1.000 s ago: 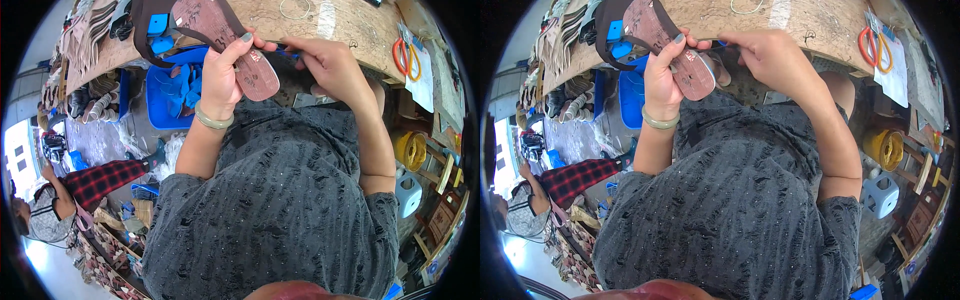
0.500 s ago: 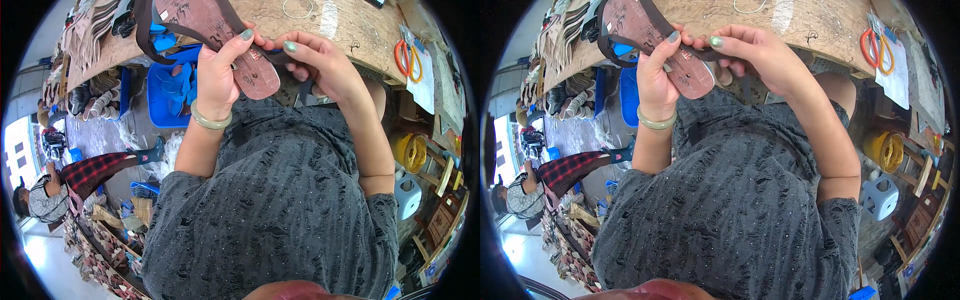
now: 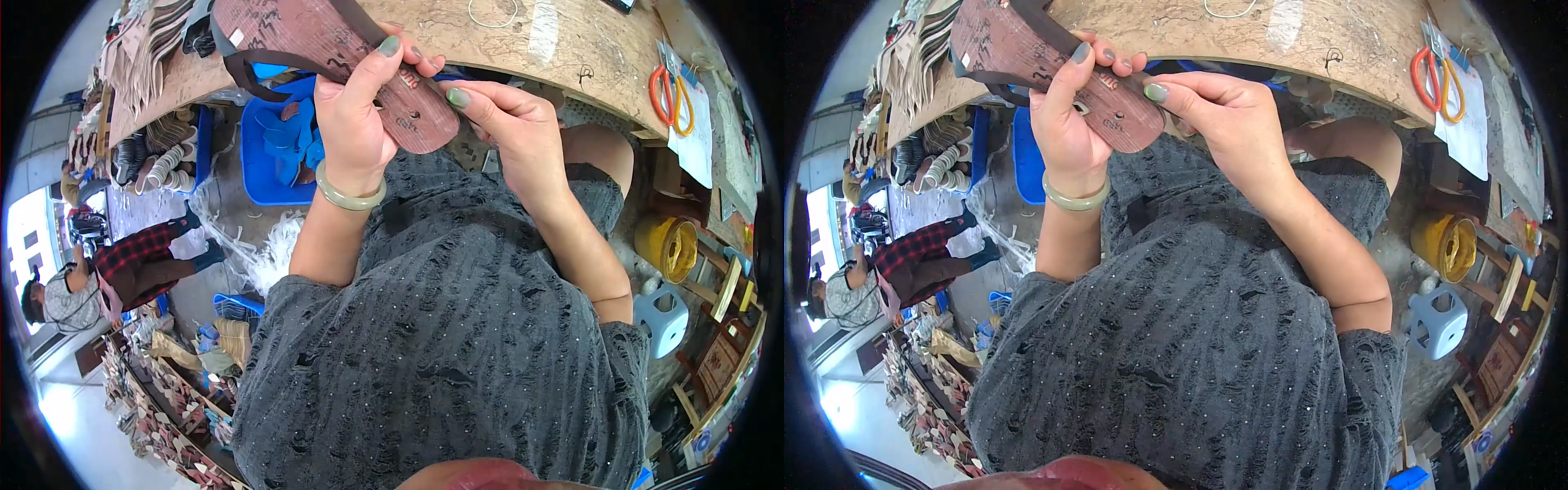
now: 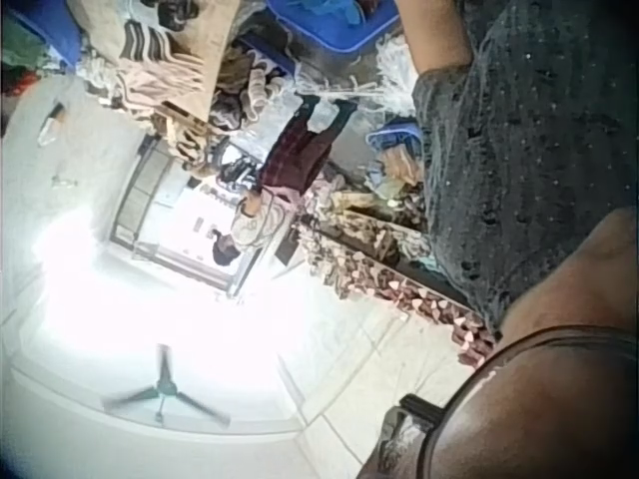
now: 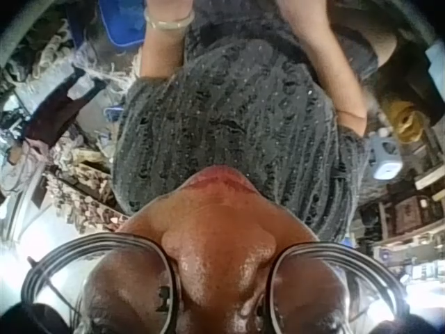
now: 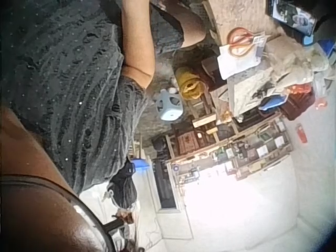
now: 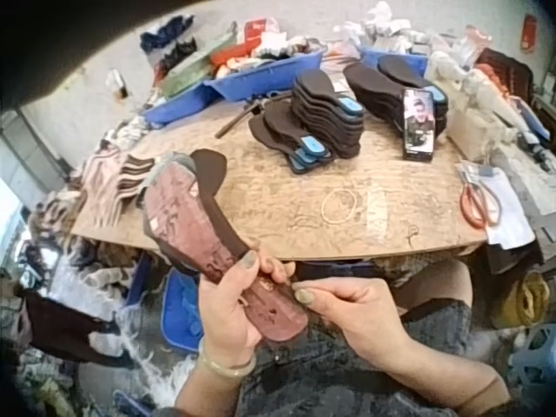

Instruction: The recorder is assembling and inspecting shoe soles and insoles in a workshop.

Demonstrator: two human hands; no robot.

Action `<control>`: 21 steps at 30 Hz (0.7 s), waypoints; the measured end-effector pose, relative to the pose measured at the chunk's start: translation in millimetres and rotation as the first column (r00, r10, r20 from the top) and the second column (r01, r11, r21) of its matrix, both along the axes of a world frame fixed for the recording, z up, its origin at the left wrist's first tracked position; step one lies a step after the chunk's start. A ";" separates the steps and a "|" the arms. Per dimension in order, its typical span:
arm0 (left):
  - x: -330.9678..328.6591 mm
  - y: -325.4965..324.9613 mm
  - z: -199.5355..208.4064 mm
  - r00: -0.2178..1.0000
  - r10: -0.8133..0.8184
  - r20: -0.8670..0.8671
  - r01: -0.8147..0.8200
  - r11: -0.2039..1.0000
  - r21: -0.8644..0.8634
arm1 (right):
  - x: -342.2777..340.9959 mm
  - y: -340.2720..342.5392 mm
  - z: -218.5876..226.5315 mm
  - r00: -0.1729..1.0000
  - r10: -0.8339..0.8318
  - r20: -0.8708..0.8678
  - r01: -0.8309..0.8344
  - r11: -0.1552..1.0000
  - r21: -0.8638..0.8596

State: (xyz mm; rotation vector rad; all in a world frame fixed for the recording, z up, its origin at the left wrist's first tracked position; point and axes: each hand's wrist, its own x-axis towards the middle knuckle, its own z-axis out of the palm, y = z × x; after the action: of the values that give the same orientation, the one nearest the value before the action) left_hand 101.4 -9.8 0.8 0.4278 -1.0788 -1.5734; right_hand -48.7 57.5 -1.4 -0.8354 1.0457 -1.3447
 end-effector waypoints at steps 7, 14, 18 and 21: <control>-4.7 2.0 4.0 0.996 0.060 -0.063 -0.058 0.998 0.041 | 0.2 3.7 -3.0 1.000 0.006 0.012 -0.006 1.000 0.013; -4.4 4.4 6.5 0.995 0.085 -0.060 -0.083 0.996 0.033 | 1.5 4.4 -1.7 1.000 0.019 0.008 -0.019 1.000 0.006; -4.6 5.7 6.9 0.994 0.089 -0.066 -0.086 0.995 0.044 | 0.2 3.8 -0.2 0.999 0.037 -0.040 -0.036 0.999 0.017; -5.9 5.3 7.2 0.994 0.078 -0.072 -0.074 0.996 0.050 | 0.0 5.0 2.1 0.999 0.023 0.028 -0.024 1.000 0.013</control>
State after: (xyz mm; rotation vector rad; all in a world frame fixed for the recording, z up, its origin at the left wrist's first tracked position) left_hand 95.5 -4.5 8.1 0.4347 -0.9596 -1.5380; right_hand -48.7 62.5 0.7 -0.8146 1.0192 -1.3247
